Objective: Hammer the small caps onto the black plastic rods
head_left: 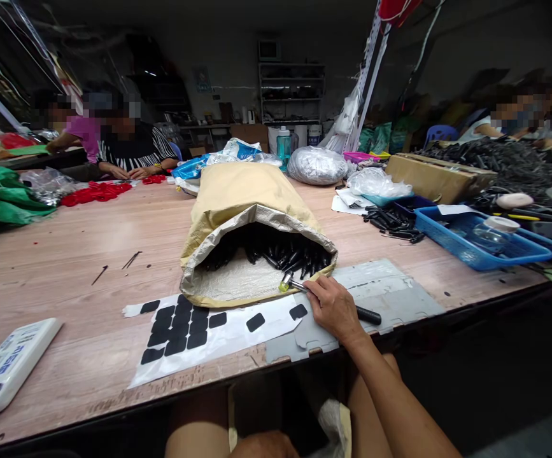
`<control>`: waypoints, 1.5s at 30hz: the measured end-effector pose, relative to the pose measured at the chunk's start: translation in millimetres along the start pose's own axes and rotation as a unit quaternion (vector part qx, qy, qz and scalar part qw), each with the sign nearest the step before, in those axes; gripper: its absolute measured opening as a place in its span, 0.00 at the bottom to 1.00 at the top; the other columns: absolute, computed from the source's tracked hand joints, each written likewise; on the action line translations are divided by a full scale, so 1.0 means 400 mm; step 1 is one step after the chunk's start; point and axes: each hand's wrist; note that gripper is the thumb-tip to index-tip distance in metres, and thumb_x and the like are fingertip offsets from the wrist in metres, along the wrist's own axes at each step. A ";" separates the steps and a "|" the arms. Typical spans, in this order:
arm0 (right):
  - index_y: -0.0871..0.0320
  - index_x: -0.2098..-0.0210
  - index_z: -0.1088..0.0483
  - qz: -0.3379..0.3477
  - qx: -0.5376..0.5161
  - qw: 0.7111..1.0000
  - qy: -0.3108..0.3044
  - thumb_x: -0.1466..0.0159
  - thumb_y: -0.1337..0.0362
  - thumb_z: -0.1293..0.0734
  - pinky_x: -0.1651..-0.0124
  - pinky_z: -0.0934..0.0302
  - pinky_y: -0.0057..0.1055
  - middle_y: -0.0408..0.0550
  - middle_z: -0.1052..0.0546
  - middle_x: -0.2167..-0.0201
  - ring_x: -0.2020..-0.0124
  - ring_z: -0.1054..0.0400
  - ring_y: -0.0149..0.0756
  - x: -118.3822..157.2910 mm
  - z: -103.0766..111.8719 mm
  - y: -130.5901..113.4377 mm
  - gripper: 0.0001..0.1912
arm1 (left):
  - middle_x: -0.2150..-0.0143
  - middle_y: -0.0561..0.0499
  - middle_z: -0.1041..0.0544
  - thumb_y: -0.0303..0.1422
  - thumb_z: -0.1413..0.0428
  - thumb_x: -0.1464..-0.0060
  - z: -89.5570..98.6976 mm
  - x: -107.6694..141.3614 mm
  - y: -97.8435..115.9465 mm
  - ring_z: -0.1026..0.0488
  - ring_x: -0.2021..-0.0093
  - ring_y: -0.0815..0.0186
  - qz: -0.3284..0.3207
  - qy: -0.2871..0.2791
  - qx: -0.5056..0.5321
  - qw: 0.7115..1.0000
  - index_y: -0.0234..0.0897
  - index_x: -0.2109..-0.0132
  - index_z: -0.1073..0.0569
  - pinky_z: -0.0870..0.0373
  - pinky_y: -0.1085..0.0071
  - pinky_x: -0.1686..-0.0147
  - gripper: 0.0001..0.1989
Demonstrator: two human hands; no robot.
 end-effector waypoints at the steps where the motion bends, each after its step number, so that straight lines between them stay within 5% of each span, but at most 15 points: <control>1: 0.53 0.51 0.27 0.001 -0.001 1.000 -0.001 0.32 0.65 0.38 0.55 0.45 0.32 0.48 0.28 0.62 0.58 0.36 0.39 0.000 0.000 0.000 0.12 | 0.44 0.46 0.26 0.38 0.42 0.37 0.001 0.012 0.011 0.26 0.47 0.56 -0.002 0.005 -0.007 1.000 0.39 0.44 0.27 0.25 0.58 0.51 0.16; 11: 0.53 0.51 0.27 0.004 0.003 1.000 0.003 0.32 0.66 0.38 0.55 0.45 0.33 0.49 0.28 0.62 0.58 0.36 0.40 0.000 0.001 -0.003 0.13 | 0.45 0.45 0.25 0.38 0.43 0.36 0.066 0.120 0.079 0.25 0.49 0.59 -0.035 0.032 -0.092 0.995 0.41 0.46 0.26 0.25 0.59 0.51 0.14; 16: 0.53 0.51 0.27 0.001 0.010 1.000 0.000 0.32 0.66 0.38 0.55 0.45 0.33 0.48 0.28 0.62 0.58 0.36 0.40 -0.001 0.001 -0.004 0.12 | 0.64 0.54 0.19 0.37 0.45 0.39 0.245 0.191 0.188 0.22 0.63 0.62 -0.140 0.032 -0.137 0.980 0.46 0.57 0.19 0.29 0.70 0.63 0.09; 18: 0.53 0.52 0.27 0.000 0.009 1.000 -0.002 0.32 0.66 0.38 0.56 0.45 0.33 0.48 0.28 0.62 0.58 0.36 0.40 -0.001 0.001 -0.004 0.12 | 0.63 0.54 0.19 0.38 0.48 0.36 0.348 0.178 0.233 0.24 0.63 0.63 -0.192 0.136 -0.147 0.961 0.44 0.54 0.20 0.30 0.71 0.63 0.13; 20: 0.53 0.52 0.27 0.000 0.005 1.000 0.000 0.32 0.66 0.38 0.56 0.45 0.33 0.48 0.28 0.62 0.58 0.36 0.40 -0.001 0.001 -0.003 0.12 | 0.62 0.52 0.20 0.36 0.50 0.36 0.447 0.132 0.259 0.25 0.62 0.63 -0.196 0.335 -0.195 0.901 0.42 0.52 0.20 0.32 0.69 0.61 0.14; 22: 0.53 0.52 0.27 0.001 0.000 1.000 0.001 0.32 0.66 0.38 0.55 0.45 0.33 0.48 0.28 0.62 0.58 0.36 0.39 -0.001 0.001 -0.002 0.11 | 0.58 0.48 0.23 0.31 0.50 0.37 0.524 0.068 0.266 0.27 0.56 0.60 -0.151 0.455 -0.268 0.835 0.42 0.47 0.22 0.33 0.67 0.56 0.16; 26: 0.53 0.53 0.27 0.003 -0.008 1.000 -0.001 0.32 0.66 0.38 0.55 0.44 0.32 0.48 0.28 0.62 0.58 0.36 0.39 -0.003 0.001 0.001 0.11 | 0.54 0.45 0.28 0.26 0.48 0.41 0.599 -0.033 0.255 0.32 0.51 0.56 -0.074 0.484 -0.375 0.787 0.43 0.47 0.22 0.35 0.63 0.55 0.18; 31: 0.53 0.53 0.27 0.001 -0.013 1.000 0.003 0.32 0.66 0.38 0.55 0.44 0.33 0.48 0.28 0.62 0.58 0.36 0.39 -0.005 0.003 0.000 0.11 | 0.52 0.44 0.29 0.27 0.42 0.44 0.609 -0.058 0.252 0.36 0.47 0.52 -0.064 0.484 -0.393 0.779 0.42 0.56 0.22 0.39 0.60 0.52 0.10; 36: 0.53 0.53 0.27 -0.002 -0.012 1.000 -0.002 0.32 0.66 0.38 0.54 0.44 0.33 0.47 0.28 0.63 0.57 0.36 0.39 -0.005 0.006 -0.003 0.11 | 0.57 0.45 0.24 0.29 0.40 0.44 0.595 -0.019 0.252 0.34 0.51 0.53 -0.061 0.471 -0.389 0.789 0.40 0.60 0.25 0.40 0.60 0.53 0.05; 45: 0.53 0.53 0.27 -0.001 0.002 1.000 0.003 0.32 0.65 0.37 0.55 0.44 0.33 0.48 0.28 0.62 0.57 0.36 0.40 -0.002 0.002 -0.003 0.11 | 0.63 0.52 0.23 0.33 0.40 0.44 0.423 0.116 0.183 0.31 0.59 0.59 -0.172 0.471 -0.216 0.838 0.42 0.60 0.26 0.38 0.65 0.59 0.05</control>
Point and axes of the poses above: each hand's wrist, its own x-axis away from the middle knuckle, its own z-axis out of the back of the hand, y = z × x
